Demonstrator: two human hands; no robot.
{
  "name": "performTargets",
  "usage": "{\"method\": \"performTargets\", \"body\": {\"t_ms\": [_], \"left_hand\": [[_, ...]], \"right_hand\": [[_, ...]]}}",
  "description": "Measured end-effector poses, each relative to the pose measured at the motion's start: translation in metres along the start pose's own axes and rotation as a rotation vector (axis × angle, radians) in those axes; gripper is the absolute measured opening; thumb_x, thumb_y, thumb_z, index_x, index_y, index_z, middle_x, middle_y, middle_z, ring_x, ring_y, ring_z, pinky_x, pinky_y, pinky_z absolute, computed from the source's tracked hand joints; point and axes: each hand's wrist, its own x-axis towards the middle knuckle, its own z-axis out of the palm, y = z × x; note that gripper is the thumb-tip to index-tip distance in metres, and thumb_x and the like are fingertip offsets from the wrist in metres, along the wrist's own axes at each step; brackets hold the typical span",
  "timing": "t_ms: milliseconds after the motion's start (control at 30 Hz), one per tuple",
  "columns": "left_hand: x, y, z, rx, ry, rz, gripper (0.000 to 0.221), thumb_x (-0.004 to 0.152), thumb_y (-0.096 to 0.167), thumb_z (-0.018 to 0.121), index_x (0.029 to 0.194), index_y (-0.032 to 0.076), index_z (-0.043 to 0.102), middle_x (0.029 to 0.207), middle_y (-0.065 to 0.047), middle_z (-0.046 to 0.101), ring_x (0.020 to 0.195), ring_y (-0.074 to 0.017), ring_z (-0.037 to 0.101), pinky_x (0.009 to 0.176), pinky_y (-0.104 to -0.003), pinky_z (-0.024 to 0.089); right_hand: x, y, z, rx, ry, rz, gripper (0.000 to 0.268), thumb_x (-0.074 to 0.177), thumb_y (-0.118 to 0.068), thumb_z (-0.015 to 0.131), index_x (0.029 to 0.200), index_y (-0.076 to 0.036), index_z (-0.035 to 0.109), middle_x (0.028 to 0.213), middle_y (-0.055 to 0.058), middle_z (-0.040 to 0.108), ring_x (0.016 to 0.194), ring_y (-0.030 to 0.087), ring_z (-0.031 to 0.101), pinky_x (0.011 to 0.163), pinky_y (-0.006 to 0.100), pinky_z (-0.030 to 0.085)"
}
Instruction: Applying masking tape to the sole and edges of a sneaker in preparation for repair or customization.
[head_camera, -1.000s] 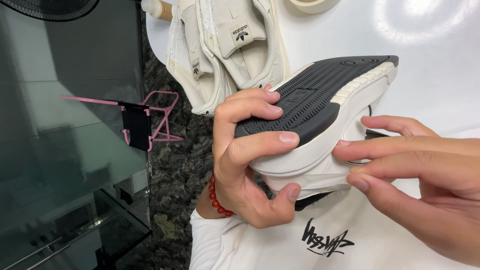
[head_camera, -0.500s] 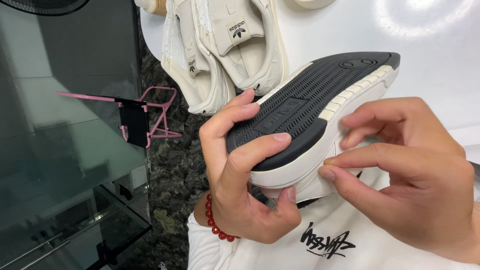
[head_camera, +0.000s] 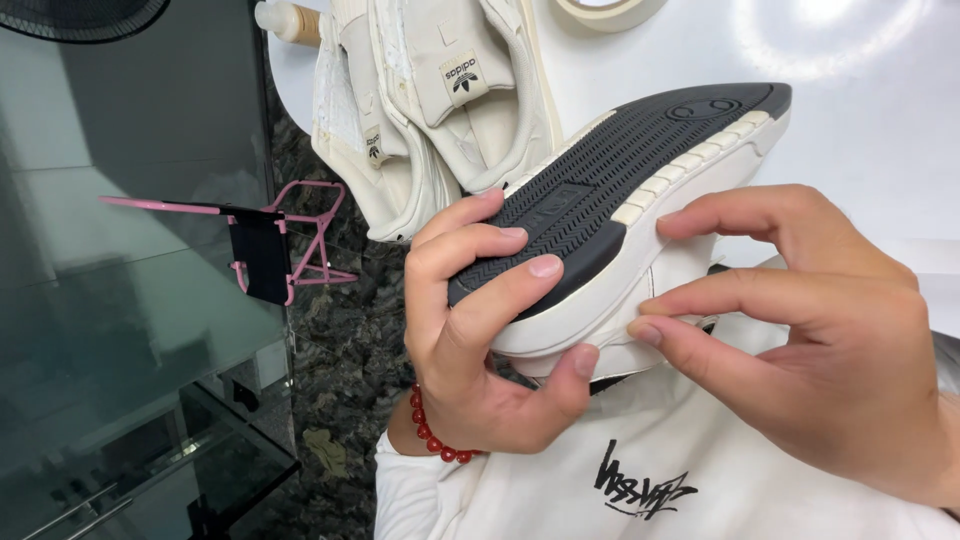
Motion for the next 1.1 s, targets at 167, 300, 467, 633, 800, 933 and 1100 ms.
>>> {"method": "performTargets", "body": {"t_ms": [167,300,467,633,800,933,1100], "left_hand": [[0.025,-0.007,-0.013,-0.128,-0.058,0.027,0.048,0.081,0.017,0.082,0.124,0.005,0.064,0.127,-0.017,0.058,0.119,-0.0333,0.062,0.105,-0.041,0.053],[0.064,-0.004,-0.027,-0.312,-0.184,0.019,0.049,0.080,0.014,0.080,0.124,-0.001,0.065,0.124,-0.017,0.061,0.116,-0.0258,0.066,0.101,-0.032,0.054],[0.093,-0.014,-0.016,-0.416,-0.300,0.073,0.048,0.082,0.015,0.081,0.124,-0.001,0.063,0.127,-0.016,0.061,0.118,-0.0229,0.063,0.102,-0.030,0.052],[0.092,-0.032,-0.006,-0.408,-0.356,0.049,0.049,0.080,0.017,0.082,0.123,0.001,0.064,0.137,-0.018,0.054,0.129,-0.0274,0.056,0.111,-0.034,0.047],[0.068,-0.030,0.002,-0.245,-0.213,0.067,0.055,0.094,0.025,0.078,0.144,0.008,0.061,0.155,-0.015,0.039,0.146,-0.0277,0.042,0.128,-0.038,0.031],[0.066,-0.003,-0.003,-0.141,-0.227,-0.017,0.059,0.099,0.028,0.069,0.152,0.009,0.053,0.160,-0.018,0.034,0.149,-0.0286,0.042,0.128,-0.039,0.033],[0.069,-0.001,-0.006,-0.091,-0.300,-0.015,0.066,0.093,0.025,0.062,0.155,0.010,0.045,0.167,-0.022,0.030,0.147,-0.0309,0.042,0.127,-0.043,0.034]], "right_hand": [[0.007,-0.004,-0.013,0.059,-0.011,-0.028,0.020,0.073,-0.009,0.082,0.092,-0.009,0.077,0.118,0.011,0.065,0.105,0.020,0.066,0.090,0.028,0.056],[-0.004,0.002,-0.028,0.121,-0.022,0.057,0.014,0.080,-0.009,0.081,0.094,-0.008,0.079,0.108,0.007,0.066,0.093,0.015,0.067,0.080,0.026,0.056],[0.000,0.014,-0.034,0.132,0.006,0.106,0.010,0.084,-0.009,0.079,0.093,-0.006,0.079,0.091,0.003,0.074,0.081,0.013,0.068,0.070,0.025,0.054],[0.006,0.026,-0.029,0.201,0.013,0.139,0.008,0.085,-0.010,0.076,0.089,-0.003,0.078,0.081,0.003,0.076,0.076,0.014,0.067,0.068,0.026,0.053],[0.005,0.034,-0.029,0.250,-0.043,0.135,0.008,0.085,-0.012,0.076,0.088,-0.005,0.078,0.083,0.001,0.072,0.076,0.013,0.064,0.067,0.026,0.052],[0.002,0.039,-0.028,0.278,-0.046,0.127,0.009,0.087,-0.013,0.077,0.093,-0.006,0.079,0.086,0.001,0.072,0.079,0.012,0.064,0.067,0.025,0.051],[-0.001,0.039,-0.026,0.260,-0.048,0.128,0.009,0.086,-0.014,0.079,0.092,-0.007,0.080,0.084,0.000,0.069,0.078,0.011,0.063,0.066,0.024,0.052]]}}
